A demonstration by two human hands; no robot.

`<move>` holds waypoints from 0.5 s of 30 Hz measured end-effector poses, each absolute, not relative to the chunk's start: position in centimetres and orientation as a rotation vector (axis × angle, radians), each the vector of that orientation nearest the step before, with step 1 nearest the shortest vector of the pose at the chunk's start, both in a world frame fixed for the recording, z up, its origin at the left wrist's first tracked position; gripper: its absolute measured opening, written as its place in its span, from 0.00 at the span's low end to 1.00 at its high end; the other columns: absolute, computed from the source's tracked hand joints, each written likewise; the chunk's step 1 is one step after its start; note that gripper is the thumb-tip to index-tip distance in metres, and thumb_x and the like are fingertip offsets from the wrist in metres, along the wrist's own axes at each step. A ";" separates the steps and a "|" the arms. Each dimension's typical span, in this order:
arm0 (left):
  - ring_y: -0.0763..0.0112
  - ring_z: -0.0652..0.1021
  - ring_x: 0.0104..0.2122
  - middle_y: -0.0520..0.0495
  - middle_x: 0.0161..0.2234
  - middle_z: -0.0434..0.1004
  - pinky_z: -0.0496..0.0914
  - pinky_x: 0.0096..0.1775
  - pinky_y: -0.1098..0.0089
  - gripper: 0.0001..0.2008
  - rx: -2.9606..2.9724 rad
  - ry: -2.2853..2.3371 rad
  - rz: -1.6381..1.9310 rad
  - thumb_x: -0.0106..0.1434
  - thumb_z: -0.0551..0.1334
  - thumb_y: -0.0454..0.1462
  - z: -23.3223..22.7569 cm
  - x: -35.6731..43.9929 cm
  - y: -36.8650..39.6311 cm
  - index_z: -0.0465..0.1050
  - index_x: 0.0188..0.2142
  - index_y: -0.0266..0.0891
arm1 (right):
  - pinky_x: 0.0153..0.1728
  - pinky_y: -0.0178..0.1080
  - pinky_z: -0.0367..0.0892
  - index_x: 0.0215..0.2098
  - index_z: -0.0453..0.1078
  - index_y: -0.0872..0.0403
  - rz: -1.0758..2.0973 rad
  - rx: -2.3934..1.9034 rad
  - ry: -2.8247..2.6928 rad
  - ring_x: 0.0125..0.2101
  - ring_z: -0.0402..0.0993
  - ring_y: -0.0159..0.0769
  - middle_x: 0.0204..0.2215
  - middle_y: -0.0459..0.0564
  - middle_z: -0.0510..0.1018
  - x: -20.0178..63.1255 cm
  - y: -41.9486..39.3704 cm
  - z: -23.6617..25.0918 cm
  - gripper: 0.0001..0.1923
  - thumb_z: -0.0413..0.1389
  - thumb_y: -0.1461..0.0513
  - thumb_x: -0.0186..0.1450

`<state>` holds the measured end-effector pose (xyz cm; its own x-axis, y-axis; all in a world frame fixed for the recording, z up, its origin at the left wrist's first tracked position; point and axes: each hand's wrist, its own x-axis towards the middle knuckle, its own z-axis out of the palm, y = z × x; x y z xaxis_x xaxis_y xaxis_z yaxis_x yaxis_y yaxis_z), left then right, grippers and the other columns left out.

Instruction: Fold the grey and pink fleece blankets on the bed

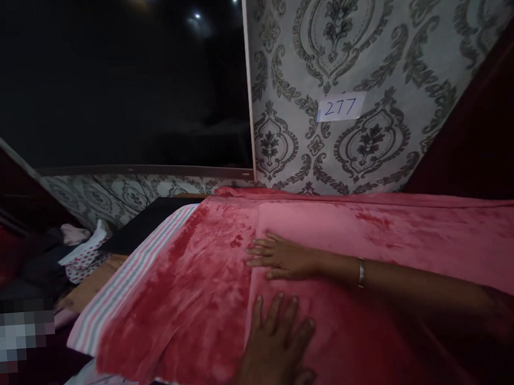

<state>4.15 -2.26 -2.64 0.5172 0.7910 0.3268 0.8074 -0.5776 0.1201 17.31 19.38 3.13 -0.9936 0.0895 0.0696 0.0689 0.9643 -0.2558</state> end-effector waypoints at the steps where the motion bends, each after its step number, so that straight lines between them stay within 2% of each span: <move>1: 0.43 0.52 0.70 0.43 0.73 0.46 0.39 0.67 0.34 0.42 -2.665 -1.418 -0.525 0.61 0.66 0.50 -3.2 4.4 -2.2 0.52 0.70 0.51 | 0.68 0.59 0.30 0.72 0.53 0.43 0.387 -0.171 -3.042 0.72 0.40 0.45 0.71 0.51 0.53 16.7 20.5 2.9 0.30 0.42 0.45 0.75; 6: 0.46 0.50 0.71 0.43 0.73 0.45 0.29 0.67 0.39 0.41 -2.510 -1.292 -0.457 0.62 0.62 0.57 -4.6 4.5 -1.8 0.53 0.70 0.52 | 0.68 0.57 0.39 0.69 0.60 0.46 0.358 -0.533 -3.000 0.72 0.40 0.47 0.72 0.51 0.53 13.6 26.9 1.8 0.27 0.41 0.49 0.76; 8: 0.46 0.50 0.71 0.43 0.73 0.47 0.27 0.67 0.41 0.41 -2.452 -1.230 -0.462 0.62 0.59 0.60 -4.6 4.2 -1.5 0.54 0.70 0.52 | 0.67 0.55 0.45 0.67 0.64 0.48 0.284 -0.631 -2.927 0.70 0.48 0.47 0.70 0.53 0.57 12.9 28.1 1.6 0.25 0.42 0.52 0.76; 10: 0.46 0.50 0.71 0.43 0.72 0.48 0.27 0.67 0.41 0.41 -2.412 -1.207 -0.466 0.61 0.58 0.62 -4.6 4.1 -1.2 0.55 0.69 0.53 | 0.65 0.53 0.50 0.62 0.70 0.50 0.179 -0.676 -2.837 0.65 0.58 0.45 0.65 0.56 0.66 12.7 28.3 1.7 0.23 0.42 0.55 0.76; 12: 0.47 0.52 0.71 0.43 0.72 0.50 0.27 0.67 0.42 0.41 -2.394 -1.200 -0.479 0.61 0.58 0.62 -4.6 4.0 -1.0 0.56 0.69 0.53 | 0.63 0.53 0.52 0.58 0.73 0.51 0.093 -0.692 -2.784 0.61 0.64 0.44 0.60 0.56 0.72 12.8 27.8 1.8 0.22 0.43 0.56 0.76; 15: 0.47 0.54 0.70 0.44 0.72 0.50 0.27 0.67 0.43 0.41 -2.398 -1.203 -0.501 0.60 0.61 0.60 -4.6 4.0 -1.1 0.56 0.69 0.52 | 0.65 0.57 0.48 0.63 0.69 0.49 0.039 -0.710 -2.797 0.66 0.57 0.46 0.65 0.55 0.67 13.3 26.3 1.6 0.23 0.43 0.54 0.76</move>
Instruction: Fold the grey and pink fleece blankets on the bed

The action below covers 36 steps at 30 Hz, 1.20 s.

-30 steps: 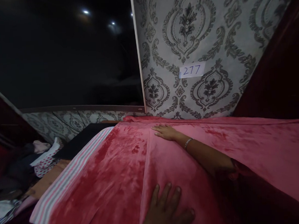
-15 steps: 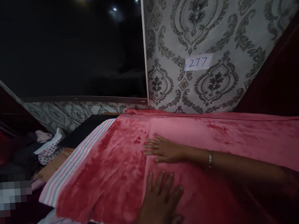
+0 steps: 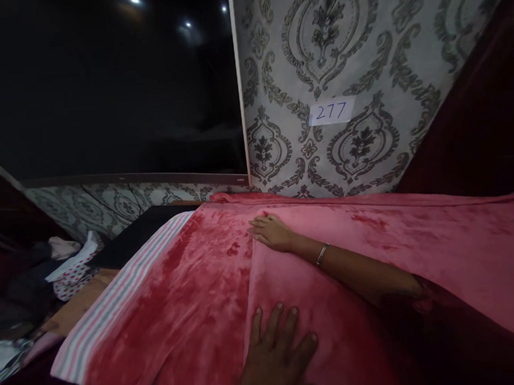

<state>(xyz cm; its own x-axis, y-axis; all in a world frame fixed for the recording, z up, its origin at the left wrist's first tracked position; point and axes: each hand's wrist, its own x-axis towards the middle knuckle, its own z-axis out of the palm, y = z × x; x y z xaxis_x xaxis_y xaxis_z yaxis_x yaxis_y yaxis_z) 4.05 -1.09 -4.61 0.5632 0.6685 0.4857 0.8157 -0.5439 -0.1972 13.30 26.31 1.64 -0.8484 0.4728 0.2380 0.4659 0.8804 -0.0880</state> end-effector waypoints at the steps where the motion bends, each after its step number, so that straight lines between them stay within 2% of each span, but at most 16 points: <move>1: 0.47 0.55 0.70 0.44 0.72 0.50 0.27 0.67 0.43 0.41 -2.405 -1.212 -0.505 0.59 0.62 0.59 -4.6 4.0 -1.1 0.57 0.69 0.52 | 0.66 0.59 0.45 0.66 0.65 0.48 0.038 -0.717 -2.816 0.68 0.52 0.48 0.68 0.55 0.62 13.6 25.8 1.5 0.24 0.43 0.53 0.76; 4: 0.47 0.57 0.69 0.46 0.72 0.49 0.31 0.68 0.43 0.41 -2.441 -1.251 -0.500 0.59 0.64 0.56 -4.6 4.0 -1.3 0.56 0.69 0.54 | 0.66 0.63 0.40 0.71 0.55 0.45 0.052 -0.717 -2.878 0.71 0.42 0.49 0.72 0.54 0.51 14.4 25.0 1.3 0.28 0.40 0.50 0.76; 7: 0.47 0.57 0.69 0.46 0.72 0.48 0.37 0.68 0.40 0.39 -2.481 -1.265 -0.495 0.61 0.63 0.52 -4.1 3.9 -1.5 0.55 0.70 0.54 | 0.67 0.63 0.35 0.72 0.52 0.44 0.054 -0.805 -2.911 0.72 0.39 0.47 0.73 0.52 0.48 15.2 25.8 1.9 0.29 0.39 0.48 0.76; 10: 0.46 0.57 0.69 0.46 0.72 0.49 0.46 0.67 0.38 0.37 -2.532 -1.268 -0.498 0.64 0.62 0.49 -3.3 3.9 -1.6 0.53 0.70 0.53 | 0.67 0.63 0.34 0.73 0.51 0.42 0.114 -1.152 -2.861 0.72 0.40 0.47 0.72 0.50 0.49 15.5 27.5 3.2 0.30 0.41 0.47 0.75; 13: 0.46 0.57 0.69 0.47 0.72 0.48 0.52 0.65 0.37 0.36 -2.576 -1.313 -0.464 0.66 0.61 0.47 -2.5 3.9 -1.9 0.51 0.71 0.54 | 0.65 0.68 0.38 0.72 0.53 0.46 0.146 -1.388 -2.746 0.70 0.45 0.54 0.71 0.56 0.53 15.6 28.6 4.5 0.31 0.42 0.48 0.74; 16: 0.47 0.57 0.69 0.48 0.72 0.50 0.55 0.64 0.36 0.34 -2.605 -1.402 -0.442 0.68 0.59 0.45 -1.8 3.8 -2.1 0.51 0.70 0.55 | 0.65 0.68 0.38 0.72 0.53 0.52 0.131 -1.451 -2.670 0.70 0.45 0.56 0.71 0.60 0.51 16.9 28.2 5.3 0.32 0.43 0.50 0.74; 19: 0.48 0.59 0.68 0.46 0.70 0.56 0.56 0.64 0.36 0.30 -2.673 -1.469 -0.465 0.69 0.58 0.45 -0.3 3.9 -2.1 0.57 0.69 0.53 | 0.68 0.60 0.39 0.73 0.50 0.51 0.122 -1.406 -2.658 0.72 0.40 0.49 0.73 0.56 0.46 20.3 27.0 5.8 0.32 0.42 0.51 0.74; 22: 0.51 0.64 0.66 0.42 0.66 0.64 0.57 0.65 0.39 0.26 -2.733 -1.511 -0.510 0.70 0.57 0.42 2.4 5.4 -1.6 0.61 0.67 0.46 | 0.69 0.52 0.42 0.73 0.52 0.50 0.165 -1.176 -2.692 0.71 0.42 0.44 0.72 0.53 0.48 25.2 24.9 6.0 0.32 0.41 0.49 0.75; 24: 0.53 0.65 0.65 0.40 0.65 0.66 0.57 0.66 0.43 0.25 -2.836 -1.414 -0.518 0.70 0.56 0.41 4.4 7.4 -1.0 0.62 0.66 0.42 | 0.69 0.52 0.43 0.72 0.54 0.48 0.241 -0.990 -2.726 0.71 0.45 0.45 0.72 0.51 0.51 28.2 22.9 5.9 0.31 0.41 0.47 0.74; 27: 0.56 0.66 0.65 0.41 0.64 0.68 0.59 0.66 0.49 0.25 -3.063 -1.121 -0.482 0.70 0.58 0.44 6.0 11.2 0.1 0.63 0.65 0.42 | 0.69 0.56 0.41 0.72 0.55 0.44 0.359 -0.812 -2.765 0.71 0.42 0.46 0.72 0.49 0.52 31.3 19.2 5.2 0.30 0.40 0.46 0.75; 29: 0.54 0.64 0.66 0.40 0.65 0.66 0.58 0.66 0.47 0.28 -3.151 -1.006 -0.430 0.71 0.56 0.49 5.5 13.3 0.8 0.60 0.67 0.43 | 0.69 0.57 0.38 0.72 0.54 0.43 0.410 -0.753 -2.786 0.72 0.40 0.46 0.72 0.49 0.51 32.4 17.2 4.4 0.30 0.40 0.45 0.75; 33: 0.42 0.54 0.70 0.39 0.71 0.51 0.52 0.64 0.32 0.30 -3.125 -0.970 -0.319 0.71 0.53 0.53 2.5 15.4 1.3 0.56 0.69 0.51 | 0.68 0.59 0.32 0.73 0.49 0.42 0.413 -0.765 -2.844 0.72 0.36 0.45 0.73 0.50 0.47 33.2 16.4 2.9 0.33 0.41 0.42 0.74; 36: 0.44 0.50 0.71 0.44 0.72 0.48 0.50 0.65 0.34 0.27 -3.051 -0.973 -0.291 0.72 0.54 0.50 1.2 15.4 0.7 0.56 0.68 0.55 | 0.68 0.61 0.30 0.73 0.48 0.43 0.315 -0.852 -2.823 0.72 0.33 0.47 0.73 0.51 0.45 33.3 18.9 2.2 0.34 0.40 0.42 0.74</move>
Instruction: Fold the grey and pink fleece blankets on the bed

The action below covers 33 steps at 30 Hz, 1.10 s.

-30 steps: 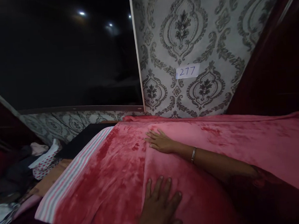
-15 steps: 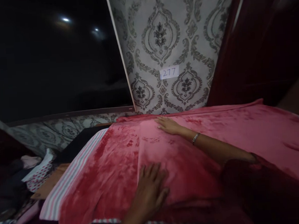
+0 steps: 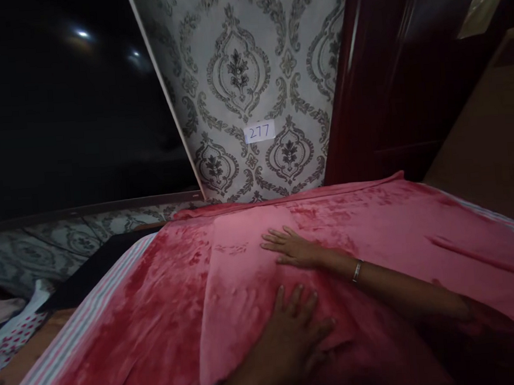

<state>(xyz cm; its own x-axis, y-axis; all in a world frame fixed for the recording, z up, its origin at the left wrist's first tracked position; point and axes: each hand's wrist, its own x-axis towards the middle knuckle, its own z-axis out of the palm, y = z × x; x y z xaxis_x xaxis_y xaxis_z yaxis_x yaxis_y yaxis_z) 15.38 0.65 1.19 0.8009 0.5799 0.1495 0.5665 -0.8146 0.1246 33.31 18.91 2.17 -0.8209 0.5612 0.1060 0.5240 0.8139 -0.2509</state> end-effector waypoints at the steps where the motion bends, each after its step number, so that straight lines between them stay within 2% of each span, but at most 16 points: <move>1: 0.46 0.50 0.71 0.45 0.72 0.49 0.50 0.66 0.36 0.27 2.927 0.937 0.283 0.71 0.54 0.49 1.1 15.2 0.4 0.56 0.69 0.56 | 0.67 0.62 0.31 0.73 0.49 0.43 0.281 -0.903 -2.804 0.72 0.33 0.47 0.73 0.51 0.45 33.3 20.2 2.0 0.33 0.40 0.42 0.74; 5: 0.50 0.52 0.71 0.52 0.72 0.50 0.52 0.67 0.41 0.29 3.014 0.912 0.333 0.70 0.57 0.48 1.0 14.8 0.4 0.53 0.69 0.62 | 0.67 0.63 0.34 0.73 0.51 0.44 0.182 -1.085 -2.730 0.72 0.35 0.50 0.73 0.51 0.45 32.9 25.6 1.3 0.31 0.40 0.46 0.75; 10: 0.44 0.51 0.71 0.57 0.72 0.50 0.51 0.67 0.39 0.29 3.163 0.885 0.399 0.68 0.59 0.52 -0.5 15.0 1.3 0.59 0.67 0.62 | 0.67 0.63 0.37 0.74 0.47 0.43 0.209 -1.294 -2.626 0.72 0.38 0.49 0.73 0.49 0.44 32.6 30.3 0.4 0.30 0.37 0.47 0.75; 15: 0.47 0.49 0.71 0.58 0.72 0.51 0.48 0.68 0.40 0.28 3.154 0.881 0.373 0.69 0.57 0.50 0.1 15.0 0.8 0.58 0.67 0.61 | 0.68 0.61 0.40 0.74 0.46 0.43 0.285 -1.479 -2.550 0.72 0.36 0.47 0.74 0.48 0.43 32.5 31.0 0.7 0.30 0.35 0.49 0.76; 19: 0.49 0.47 0.72 0.58 0.72 0.50 0.49 0.67 0.39 0.26 3.058 0.933 0.321 0.72 0.54 0.48 1.2 15.1 0.3 0.56 0.68 0.61 | 0.67 0.66 0.38 0.74 0.45 0.46 0.278 -1.543 -2.525 0.72 0.34 0.53 0.74 0.52 0.40 32.2 29.5 2.5 0.32 0.38 0.48 0.75; 23: 0.44 0.48 0.71 0.53 0.72 0.48 0.50 0.65 0.35 0.26 2.945 0.891 0.307 0.71 0.54 0.50 1.4 15.5 0.3 0.58 0.68 0.58 | 0.68 0.63 0.36 0.74 0.46 0.45 0.230 -1.333 -2.590 0.72 0.31 0.51 0.74 0.50 0.38 31.7 25.8 4.2 0.33 0.38 0.46 0.75; 25: 0.47 0.53 0.70 0.49 0.72 0.51 0.52 0.66 0.38 0.28 2.871 0.858 0.340 0.71 0.54 0.51 1.6 15.3 0.2 0.57 0.68 0.54 | 0.67 0.63 0.37 0.74 0.48 0.44 0.243 -1.149 -2.679 0.72 0.33 0.51 0.74 0.49 0.41 31.4 23.2 4.5 0.33 0.40 0.45 0.74; 28: 0.59 0.67 0.64 0.45 0.65 0.66 0.59 0.65 0.52 0.25 2.736 0.857 0.515 0.73 0.49 0.48 2.8 14.0 0.4 0.63 0.66 0.47 | 0.67 0.63 0.36 0.73 0.50 0.43 0.289 -0.922 -2.804 0.72 0.36 0.52 0.73 0.49 0.44 31.2 19.2 4.3 0.32 0.41 0.44 0.74; 30: 0.63 0.71 0.61 0.44 0.60 0.74 0.63 0.63 0.57 0.25 2.627 0.953 0.711 0.75 0.44 0.45 4.2 12.4 1.6 0.69 0.62 0.44 | 0.68 0.63 0.34 0.73 0.51 0.43 0.325 -0.810 -2.847 0.72 0.36 0.51 0.73 0.49 0.45 31.1 16.9 3.9 0.32 0.41 0.44 0.74; 32: 0.62 0.68 0.63 0.43 0.62 0.72 0.62 0.64 0.55 0.27 2.522 1.102 0.840 0.75 0.40 0.46 5.8 10.6 3.9 0.68 0.62 0.42 | 0.68 0.62 0.34 0.73 0.50 0.43 0.356 -0.730 -2.867 0.72 0.35 0.50 0.73 0.50 0.45 31.0 15.4 3.5 0.32 0.42 0.44 0.74; 33: 0.62 0.64 0.66 0.43 0.65 0.66 0.58 0.66 0.54 0.28 2.498 1.159 0.814 0.75 0.40 0.48 6.4 9.8 5.4 0.64 0.65 0.41 | 0.68 0.62 0.33 0.73 0.49 0.43 0.363 -0.705 -2.874 0.72 0.34 0.50 0.73 0.50 0.45 30.9 14.8 3.3 0.32 0.42 0.44 0.74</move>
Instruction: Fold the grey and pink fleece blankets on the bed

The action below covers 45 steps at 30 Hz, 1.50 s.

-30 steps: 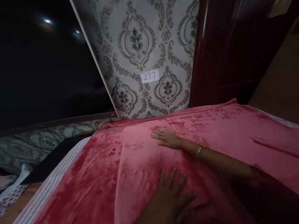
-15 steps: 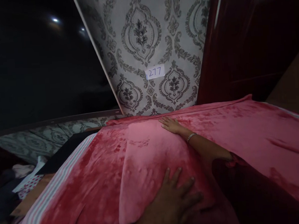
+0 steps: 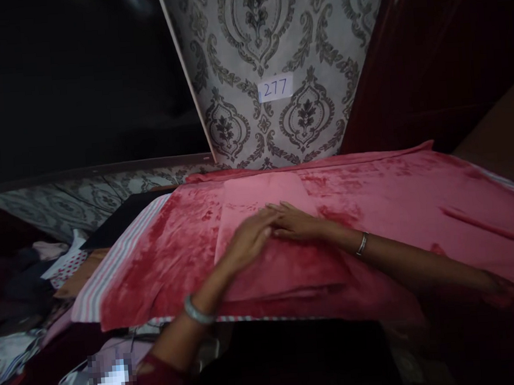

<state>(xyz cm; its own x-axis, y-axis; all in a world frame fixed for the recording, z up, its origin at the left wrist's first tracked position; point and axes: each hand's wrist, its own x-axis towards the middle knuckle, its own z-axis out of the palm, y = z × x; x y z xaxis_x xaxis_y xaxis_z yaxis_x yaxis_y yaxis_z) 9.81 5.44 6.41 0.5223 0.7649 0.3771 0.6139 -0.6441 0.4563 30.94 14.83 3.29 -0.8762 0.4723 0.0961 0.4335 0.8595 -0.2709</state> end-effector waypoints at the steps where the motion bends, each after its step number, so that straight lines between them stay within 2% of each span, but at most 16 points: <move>1: 0.62 0.60 0.68 0.43 0.68 0.61 0.53 0.68 0.53 0.29 2.488 1.208 0.752 0.75 0.41 0.49 6.9 9.1 7.0 0.60 0.68 0.41 | 0.68 0.62 0.33 0.73 0.48 0.44 0.365 -0.691 -2.883 0.72 0.34 0.49 0.73 0.50 0.44 30.8 14.4 3.1 0.33 0.42 0.44 0.74; 3: 0.60 0.51 0.71 0.46 0.72 0.52 0.44 0.69 0.47 0.28 2.467 1.348 0.530 0.75 0.42 0.48 7.1 7.9 10.0 0.55 0.70 0.44 | 0.68 0.62 0.32 0.74 0.46 0.45 0.360 -0.691 -2.903 0.72 0.32 0.49 0.73 0.51 0.41 30.6 13.7 2.8 0.33 0.42 0.45 0.75; 6: 0.57 0.47 0.72 0.47 0.72 0.49 0.37 0.68 0.42 0.27 2.426 1.513 0.210 0.75 0.42 0.45 5.8 7.1 12.7 0.54 0.70 0.46 | 0.68 0.60 0.29 0.74 0.46 0.47 0.394 -0.683 -2.916 0.72 0.30 0.47 0.73 0.51 0.39 30.7 12.0 2.5 0.33 0.42 0.47 0.75; 11: 0.58 0.49 0.72 0.48 0.72 0.50 0.38 0.68 0.44 0.27 2.526 1.552 0.177 0.75 0.43 0.46 3.1 6.7 13.1 0.55 0.70 0.48 | 0.70 0.56 0.30 0.74 0.42 0.41 0.544 -0.511 -2.914 0.72 0.31 0.41 0.73 0.45 0.46 32.0 6.3 1.9 0.32 0.45 0.48 0.75; 17: 0.55 0.50 0.71 0.47 0.72 0.51 0.39 0.68 0.42 0.28 2.591 1.526 0.204 0.74 0.43 0.49 2.6 6.4 13.2 0.55 0.70 0.49 | 0.70 0.57 0.32 0.71 0.50 0.33 0.708 -0.451 -2.924 0.72 0.33 0.41 0.72 0.40 0.49 33.4 -0.1 2.2 0.30 0.50 0.49 0.73; 19: 0.55 0.50 0.71 0.47 0.72 0.50 0.40 0.68 0.42 0.28 2.582 1.533 0.196 0.74 0.43 0.49 2.8 6.4 13.4 0.55 0.70 0.48 | 0.71 0.54 0.35 0.71 0.52 0.35 0.822 -0.442 -2.888 0.72 0.38 0.39 0.71 0.41 0.53 33.6 -1.1 2.8 0.29 0.48 0.48 0.74; 22: 0.53 0.50 0.71 0.45 0.72 0.49 0.40 0.67 0.40 0.28 2.555 1.540 0.167 0.74 0.44 0.49 3.5 6.7 13.0 0.54 0.70 0.47 | 0.69 0.47 0.49 0.70 0.58 0.40 0.916 -0.496 -2.717 0.68 0.54 0.36 0.67 0.45 0.63 33.7 -0.8 4.1 0.27 0.43 0.48 0.75; 24: 0.52 0.48 0.72 0.43 0.73 0.47 0.41 0.67 0.39 0.30 2.560 1.491 0.160 0.73 0.46 0.51 3.8 7.0 11.8 0.53 0.70 0.47 | 0.66 0.46 0.57 0.68 0.63 0.44 0.835 -0.590 -2.553 0.65 0.62 0.37 0.64 0.49 0.68 33.6 0.6 5.0 0.27 0.40 0.47 0.76; 27: 0.48 0.45 0.72 0.40 0.73 0.44 0.43 0.67 0.38 0.34 2.617 1.359 0.145 0.70 0.52 0.53 3.8 7.4 8.0 0.52 0.71 0.45 | 0.64 0.48 0.59 0.66 0.66 0.48 0.678 -0.721 -2.366 0.62 0.66 0.40 0.61 0.53 0.72 32.9 3.8 5.5 0.30 0.39 0.45 0.75; 31: 0.45 0.43 0.72 0.40 0.73 0.44 0.43 0.67 0.37 0.38 2.675 1.214 0.185 0.67 0.58 0.54 2.8 7.0 0.9 0.51 0.71 0.48 | 0.67 0.51 0.54 0.67 0.64 0.51 0.557 -0.720 -2.423 0.65 0.60 0.43 0.64 0.55 0.68 30.2 8.0 4.7 0.33 0.38 0.43 0.75; 36: 0.51 0.46 0.72 0.43 0.73 0.46 0.42 0.68 0.41 0.39 2.701 1.155 0.284 0.65 0.63 0.49 1.7 6.2 -5.4 0.49 0.71 0.50 | 0.69 0.57 0.43 0.73 0.52 0.52 0.404 -0.739 -2.703 0.72 0.41 0.48 0.72 0.56 0.49 25.1 10.7 3.5 0.32 0.40 0.47 0.75; 38: 0.52 0.47 0.72 0.44 0.73 0.46 0.42 0.68 0.41 0.39 2.682 1.193 0.307 0.65 0.64 0.47 1.3 6.2 -6.5 0.50 0.71 0.49 | 0.68 0.60 0.38 0.73 0.49 0.50 0.363 -0.749 -2.814 0.72 0.35 0.50 0.73 0.55 0.44 23.3 10.9 3.2 0.32 0.42 0.48 0.75; 42: 0.50 0.49 0.71 0.42 0.72 0.49 0.43 0.68 0.39 0.40 2.655 1.228 0.314 0.63 0.66 0.43 0.7 6.5 -7.8 0.52 0.70 0.44 | 0.68 0.62 0.31 0.73 0.49 0.47 0.415 -0.586 -2.979 0.72 0.33 0.49 0.73 0.53 0.45 21.8 9.8 2.5 0.32 0.43 0.48 0.75; 45: 0.51 0.56 0.70 0.42 0.69 0.58 0.49 0.68 0.40 0.33 2.692 1.161 0.436 0.64 0.64 0.42 0.6 6.2 -8.3 0.60 0.67 0.44 | 0.69 0.58 0.30 0.73 0.49 0.47 0.536 -0.452 -3.011 0.72 0.34 0.44 0.73 0.51 0.48 22.3 8.7 2.5 0.30 0.42 0.48 0.76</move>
<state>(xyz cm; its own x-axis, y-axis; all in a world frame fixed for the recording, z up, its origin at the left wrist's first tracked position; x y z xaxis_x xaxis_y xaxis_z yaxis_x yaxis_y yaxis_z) 6.24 -8.32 0.55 0.6528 0.7319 0.1954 0.6797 -0.6798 0.2753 22.30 8.71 2.49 -0.9560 0.2933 -0.0021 0.2761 0.8972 -0.3448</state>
